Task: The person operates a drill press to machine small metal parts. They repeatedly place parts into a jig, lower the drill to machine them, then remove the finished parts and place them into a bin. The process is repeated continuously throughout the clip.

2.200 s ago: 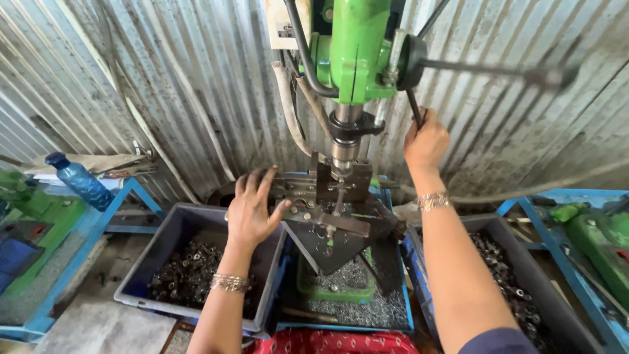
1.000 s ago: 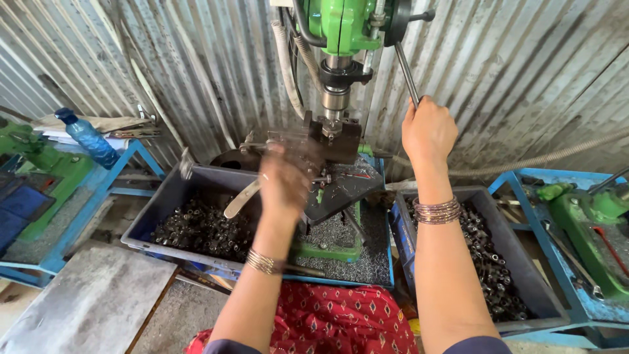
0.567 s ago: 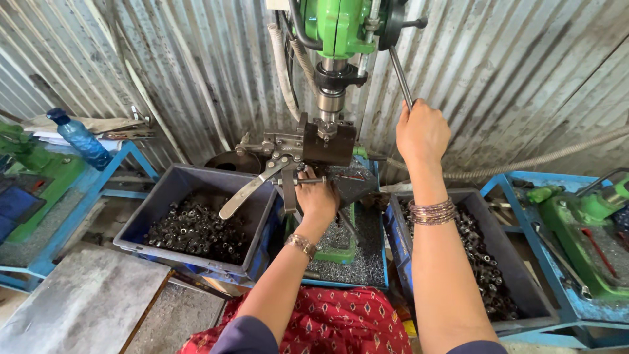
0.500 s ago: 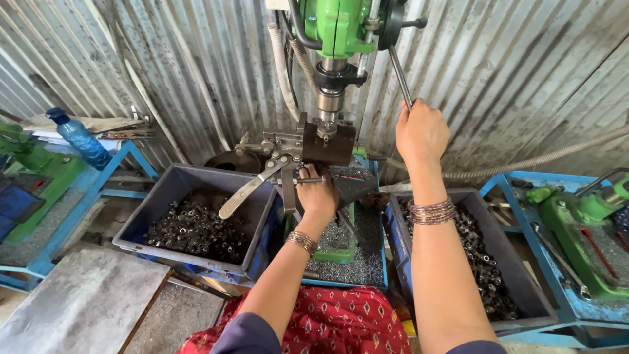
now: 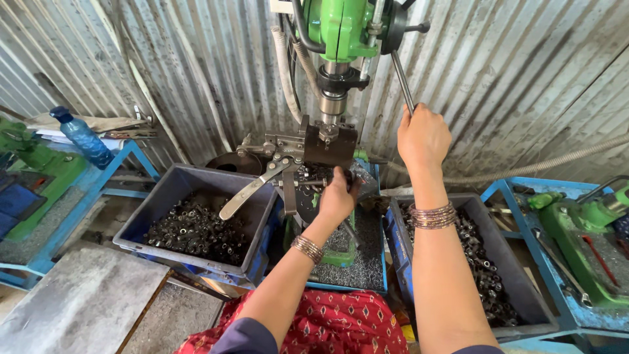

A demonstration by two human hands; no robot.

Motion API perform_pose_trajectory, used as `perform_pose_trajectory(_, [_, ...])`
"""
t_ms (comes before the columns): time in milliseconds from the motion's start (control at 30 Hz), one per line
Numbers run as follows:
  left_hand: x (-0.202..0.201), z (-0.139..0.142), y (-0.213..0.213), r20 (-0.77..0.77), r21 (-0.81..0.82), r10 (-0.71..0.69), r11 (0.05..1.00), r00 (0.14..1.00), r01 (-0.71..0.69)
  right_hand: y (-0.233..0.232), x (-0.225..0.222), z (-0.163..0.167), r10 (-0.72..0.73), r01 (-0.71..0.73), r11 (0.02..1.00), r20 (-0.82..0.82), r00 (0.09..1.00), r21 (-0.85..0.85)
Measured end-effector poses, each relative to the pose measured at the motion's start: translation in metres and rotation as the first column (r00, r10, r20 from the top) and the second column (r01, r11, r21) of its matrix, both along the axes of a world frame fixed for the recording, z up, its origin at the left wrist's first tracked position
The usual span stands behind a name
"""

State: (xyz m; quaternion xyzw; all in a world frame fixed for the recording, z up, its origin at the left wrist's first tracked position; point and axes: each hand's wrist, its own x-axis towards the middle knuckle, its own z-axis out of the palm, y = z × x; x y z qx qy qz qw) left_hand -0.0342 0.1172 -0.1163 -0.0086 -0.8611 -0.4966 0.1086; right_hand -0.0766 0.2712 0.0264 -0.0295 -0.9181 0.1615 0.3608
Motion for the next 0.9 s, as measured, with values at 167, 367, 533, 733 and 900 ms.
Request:
perform_pose_trajectory(167, [-0.024, 0.019, 0.026, 0.002, 0.748, 0.263, 0.64, 0.965, -0.176, 0.0, -0.001, 0.0, -0.01, 0.01, 1.0, 0.002, 1.0, 0.022])
perform_pose_trajectory(367, [-0.048, 0.034, 0.039, 0.118, 0.991, 0.367, 0.009, 0.923, -0.131, 0.0, -0.002, 0.0, -0.008, 0.008, 1.0, 0.008, 1.0, 0.022])
perform_pose_trajectory(533, [-0.058, 0.043, 0.025, 0.093, 0.978, 0.283, -0.205, 0.955, -0.034, 0.001, -0.004, -0.002, -0.005, 0.005, 0.999, -0.006, 1.0, 0.033])
perform_pose_trajectory(733, [-0.049, 0.035, 0.019, 0.214, 0.955, -0.158, -0.174, 0.964, -0.241, 0.0, -0.002, -0.003, -0.004, 0.004, 0.999, -0.016, 1.0, 0.04])
perform_pose_trajectory(900, [0.028, 0.03, -0.013, -0.123, 0.912, -0.089, 0.382, 0.988, 0.148, 0.0, -0.005, -0.001, -0.013, 0.013, 0.999, -0.012, 1.0, 0.046])
